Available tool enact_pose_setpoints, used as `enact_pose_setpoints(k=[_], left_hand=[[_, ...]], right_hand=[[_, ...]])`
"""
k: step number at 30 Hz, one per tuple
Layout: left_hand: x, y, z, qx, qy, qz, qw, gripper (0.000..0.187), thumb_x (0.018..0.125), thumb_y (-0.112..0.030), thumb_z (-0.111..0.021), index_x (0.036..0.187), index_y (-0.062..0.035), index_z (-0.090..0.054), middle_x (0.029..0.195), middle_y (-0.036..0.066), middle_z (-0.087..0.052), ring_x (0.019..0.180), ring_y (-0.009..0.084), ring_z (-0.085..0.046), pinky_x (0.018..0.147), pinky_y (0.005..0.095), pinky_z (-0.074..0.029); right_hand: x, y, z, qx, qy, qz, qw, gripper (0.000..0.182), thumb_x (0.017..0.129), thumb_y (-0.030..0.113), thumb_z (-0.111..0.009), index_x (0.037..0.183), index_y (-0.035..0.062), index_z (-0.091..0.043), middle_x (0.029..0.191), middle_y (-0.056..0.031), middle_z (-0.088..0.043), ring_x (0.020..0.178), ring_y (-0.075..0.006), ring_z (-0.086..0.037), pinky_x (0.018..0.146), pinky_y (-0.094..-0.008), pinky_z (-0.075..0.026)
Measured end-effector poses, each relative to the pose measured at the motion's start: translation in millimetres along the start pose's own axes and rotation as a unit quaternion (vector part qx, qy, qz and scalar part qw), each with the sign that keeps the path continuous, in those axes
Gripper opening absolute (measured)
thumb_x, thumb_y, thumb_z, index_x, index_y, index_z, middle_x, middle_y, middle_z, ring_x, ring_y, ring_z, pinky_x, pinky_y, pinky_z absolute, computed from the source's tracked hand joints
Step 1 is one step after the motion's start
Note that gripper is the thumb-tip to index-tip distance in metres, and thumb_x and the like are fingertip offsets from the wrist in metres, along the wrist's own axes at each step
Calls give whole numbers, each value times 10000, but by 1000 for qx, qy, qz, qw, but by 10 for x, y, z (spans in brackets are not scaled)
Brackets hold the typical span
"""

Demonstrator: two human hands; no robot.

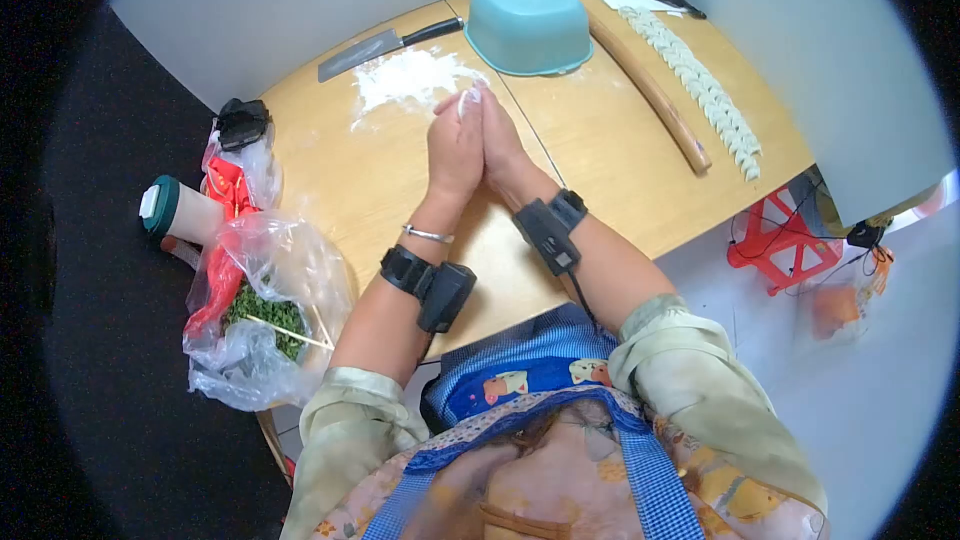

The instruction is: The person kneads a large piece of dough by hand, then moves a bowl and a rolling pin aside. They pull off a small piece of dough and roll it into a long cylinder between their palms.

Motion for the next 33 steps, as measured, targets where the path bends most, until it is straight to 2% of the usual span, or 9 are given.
enact_pose_setpoints(k=[2,3,6,9,18,25,27,28,33], left_hand=[[4,111,-39,-21,-4,9,1000,426,1016,-323,-465,787,6,-610,676,57,-575,659,143,-532,621,317,-439],[-9,98,-56,-20,-2,9,1000,426,1016,-323,-465,787,6,-610,676,57,-575,659,143,-532,621,317,-439],[-94,83,-78,-18,-12,46,999,431,991,-349,-431,1046,37,-615,929,306,-629,901,471,-609,782,489,-480],[-71,186,-46,-4,26,56,998,415,983,-348,-440,1056,18,-620,974,314,-627,957,471,-601,817,497,-469],[-85,310,-89,-66,29,146,987,448,1016,-388,-411,929,-3,-624,845,135,-587,801,246,-541,702,364,-421],[-130,360,-96,-256,-53,237,936,507,1043,-406,-386,814,-21,-624,700,-1,-560,658,89,-494,588,263,-385],[-76,152,-5,-184,13,112,977,425,1001,-282,-468,719,2,-611,634,44,-578,637,187,-545,637,339,-451],[-82,78,49,-129,76,107,983,353,1004,-272,-443,896,13,-621,837,94,-633,783,221,-577,775,350,-463],[198,-387,49,-144,-54,-35,987,399,1028,-343,-387,1162,11,-511,1086,93,-564,1004,190,-530,914,326,-419]], right_hand=[[-27,-50,51,3,-12,-15,1000,540,1050,440,-254,940,46,-607,830,-94,-631,783,-177,-605,755,-303,-516],[-19,-35,73,4,-14,-15,1000,540,1050,440,-254,940,46,-607,830,-94,-631,783,-177,-605,755,-303,-516],[-37,-18,113,26,-14,-67,997,522,1047,429,-267,944,35,-595,817,-92,-616,771,-171,-593,726,-284,-505],[-33,-25,110,8,-11,-62,998,512,1049,412,-266,937,31,-590,801,-84,-605,754,-162,-582,711,-279,-502],[51,-82,82,-31,-16,-37,999,541,1053,423,-237,940,33,-594,794,-77,-597,745,-153,-571,719,-272,-497],[28,18,63,68,-23,-131,989,658,1035,510,-196,971,4,-612,843,-110,-631,821,-190,-611,787,-325,-518],[46,86,-5,74,-11,-104,992,667,1032,516,-189,994,0,-610,870,-118,-638,841,-202,-612,809,-333,-514],[42,149,-56,109,-4,-65,992,677,1029,522,-182,1018,-4,-608,896,-127,-645,861,-213,-613,832,-341,-510],[-11,726,-523,24,-7,4,1000,654,1035,498,-170,1139,-4,-576,1010,-130,-639,981,-221,-589,906,-344,-466]])
Point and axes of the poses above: each hand's wrist, its own x-axis towards the middle knuckle, its own z-axis out of the back of the hand, y = z × x, the point moved 3 cm from there along x, towards the middle knuckle
